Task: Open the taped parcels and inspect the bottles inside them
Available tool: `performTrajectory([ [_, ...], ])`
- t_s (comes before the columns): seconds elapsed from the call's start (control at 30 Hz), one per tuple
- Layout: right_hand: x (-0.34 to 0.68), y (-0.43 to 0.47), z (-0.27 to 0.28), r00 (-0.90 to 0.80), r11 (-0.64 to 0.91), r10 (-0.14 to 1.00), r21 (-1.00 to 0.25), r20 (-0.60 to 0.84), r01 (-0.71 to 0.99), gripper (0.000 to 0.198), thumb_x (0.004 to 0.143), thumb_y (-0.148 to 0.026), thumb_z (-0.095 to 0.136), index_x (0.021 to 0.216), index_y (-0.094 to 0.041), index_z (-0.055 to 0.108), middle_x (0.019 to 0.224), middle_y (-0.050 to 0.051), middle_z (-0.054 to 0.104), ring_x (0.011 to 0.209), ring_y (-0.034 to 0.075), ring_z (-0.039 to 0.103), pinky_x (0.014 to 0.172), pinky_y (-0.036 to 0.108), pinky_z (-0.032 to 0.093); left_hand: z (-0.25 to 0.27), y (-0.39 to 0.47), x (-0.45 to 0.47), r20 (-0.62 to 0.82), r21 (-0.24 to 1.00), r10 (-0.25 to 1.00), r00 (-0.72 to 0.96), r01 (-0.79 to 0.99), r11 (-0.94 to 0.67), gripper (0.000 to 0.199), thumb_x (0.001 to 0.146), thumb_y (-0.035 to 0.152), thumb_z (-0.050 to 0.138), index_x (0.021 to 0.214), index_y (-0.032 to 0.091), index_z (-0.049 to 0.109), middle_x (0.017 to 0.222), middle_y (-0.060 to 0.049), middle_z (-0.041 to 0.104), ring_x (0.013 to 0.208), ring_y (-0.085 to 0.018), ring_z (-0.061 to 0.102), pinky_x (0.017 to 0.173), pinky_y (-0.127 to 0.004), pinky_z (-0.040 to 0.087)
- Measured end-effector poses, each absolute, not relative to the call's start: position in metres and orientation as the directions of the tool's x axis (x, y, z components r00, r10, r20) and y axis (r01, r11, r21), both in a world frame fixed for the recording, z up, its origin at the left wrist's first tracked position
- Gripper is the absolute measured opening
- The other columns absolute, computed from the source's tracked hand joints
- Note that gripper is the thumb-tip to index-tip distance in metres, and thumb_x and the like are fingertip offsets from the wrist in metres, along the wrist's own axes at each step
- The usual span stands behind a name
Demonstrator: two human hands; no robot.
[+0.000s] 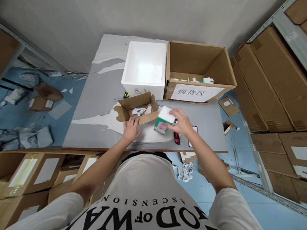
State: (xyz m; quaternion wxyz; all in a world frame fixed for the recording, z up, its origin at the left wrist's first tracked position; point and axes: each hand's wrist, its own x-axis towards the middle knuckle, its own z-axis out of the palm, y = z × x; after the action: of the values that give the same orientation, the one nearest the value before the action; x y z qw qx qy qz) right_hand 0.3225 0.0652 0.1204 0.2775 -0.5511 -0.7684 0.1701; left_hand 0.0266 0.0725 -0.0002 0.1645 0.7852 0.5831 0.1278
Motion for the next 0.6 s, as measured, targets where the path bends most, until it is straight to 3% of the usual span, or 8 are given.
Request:
performTrajectory([
  [0.07,0.356,0.078,0.161,-0.108,0.3,0.928,-0.544,0.356,0.784,0.046,0.072,-0.046,0.069,0.11,-0.022,0.057,0.108,0.01,0.059,0.092,0.026,0.059,0.063,0.037,0.052,-0.001,0.072,0.027,0.021,0.413,0.957,0.289,0.869,-0.272,0.066,0.079,0.034,0.062,0.138,0.017,0.039,0.145,-0.022,0.04,0.138,-0.039,0.03,0.111,-0.064,0.013],
  [0.13,0.395,0.096,0.201,0.025,0.295,0.832,-0.48,0.554,0.826,0.054,0.073,-0.055,0.066,0.111,-0.018,0.056,0.102,0.011,0.06,0.083,0.022,0.06,0.063,0.038,0.049,0.0,0.072,0.027,0.022,0.424,0.96,0.278,0.867,-0.26,0.065,0.078,0.032,0.062,0.138,0.017,0.04,0.144,-0.022,0.04,0.138,-0.039,0.03,0.111,-0.064,0.012],
  [0.2,0.436,0.12,0.231,0.109,0.306,0.614,-0.363,0.781,0.88,0.066,0.071,-0.066,0.062,0.111,-0.014,0.056,0.102,0.013,0.058,0.087,0.023,0.059,0.068,0.042,0.046,0.0,0.072,0.029,0.014,0.427,0.965,0.263,0.871,-0.244,0.064,0.078,0.03,0.062,0.137,0.017,0.041,0.144,-0.022,0.04,0.138,-0.039,0.03,0.111,-0.064,0.012],
  [0.3,0.497,0.161,0.247,0.156,0.208,0.35,-0.239,0.924,0.948,0.076,0.068,-0.077,0.05,0.106,-0.012,0.058,0.096,0.011,0.058,0.09,0.026,0.058,0.071,0.046,0.041,0.001,0.072,0.03,0.0,0.415,0.967,0.254,0.88,-0.231,0.065,0.077,0.028,0.062,0.137,0.017,0.041,0.144,-0.022,0.04,0.138,-0.04,0.03,0.111,-0.063,0.013],
  [0.37,0.533,0.188,0.237,0.192,0.07,0.3,-0.223,0.934,0.972,0.078,0.065,-0.079,0.046,0.102,-0.012,0.06,0.091,0.01,0.059,0.09,0.027,0.057,0.071,0.047,0.038,0.001,0.072,0.031,-0.012,0.406,0.968,0.252,0.885,-0.226,0.066,0.076,0.027,0.062,0.137,0.017,0.04,0.144,-0.022,0.041,0.138,-0.04,0.03,0.111,-0.063,0.014],
  [0.43,0.565,0.211,0.211,0.267,-0.065,0.343,-0.261,0.901,0.963,0.078,0.063,-0.078,0.047,0.102,-0.012,0.059,0.092,0.013,0.059,0.091,0.026,0.056,0.07,0.046,0.036,0.001,0.071,0.031,-0.025,0.4,0.968,0.25,0.89,-0.219,0.067,0.075,0.026,0.062,0.138,0.017,0.039,0.143,-0.022,0.041,0.137,-0.04,0.031,0.11,-0.063,0.016],
  [0.53,0.598,0.237,0.159,0.477,-0.249,0.434,-0.407,0.764,0.879,0.077,0.057,-0.071,0.057,0.104,-0.009,0.057,0.103,0.021,0.056,0.091,0.024,0.056,0.069,0.042,0.035,0.001,0.069,0.031,-0.039,0.394,0.968,0.248,0.894,-0.214,0.068,0.075,0.026,0.063,0.139,0.017,0.038,0.143,-0.021,0.041,0.137,-0.041,0.031,0.11,-0.062,0.018],
  [0.6,0.61,0.249,0.126,0.616,-0.401,0.488,-0.468,0.619,0.788,0.071,0.063,-0.062,0.063,0.106,-0.005,0.057,0.107,0.025,0.053,0.089,0.023,0.057,0.067,0.041,0.034,0.002,0.068,0.031,-0.048,0.382,0.969,0.242,0.901,-0.206,0.068,0.076,0.026,0.062,0.139,0.018,0.038,0.144,-0.021,0.041,0.137,-0.04,0.032,0.11,-0.061,0.018],
])
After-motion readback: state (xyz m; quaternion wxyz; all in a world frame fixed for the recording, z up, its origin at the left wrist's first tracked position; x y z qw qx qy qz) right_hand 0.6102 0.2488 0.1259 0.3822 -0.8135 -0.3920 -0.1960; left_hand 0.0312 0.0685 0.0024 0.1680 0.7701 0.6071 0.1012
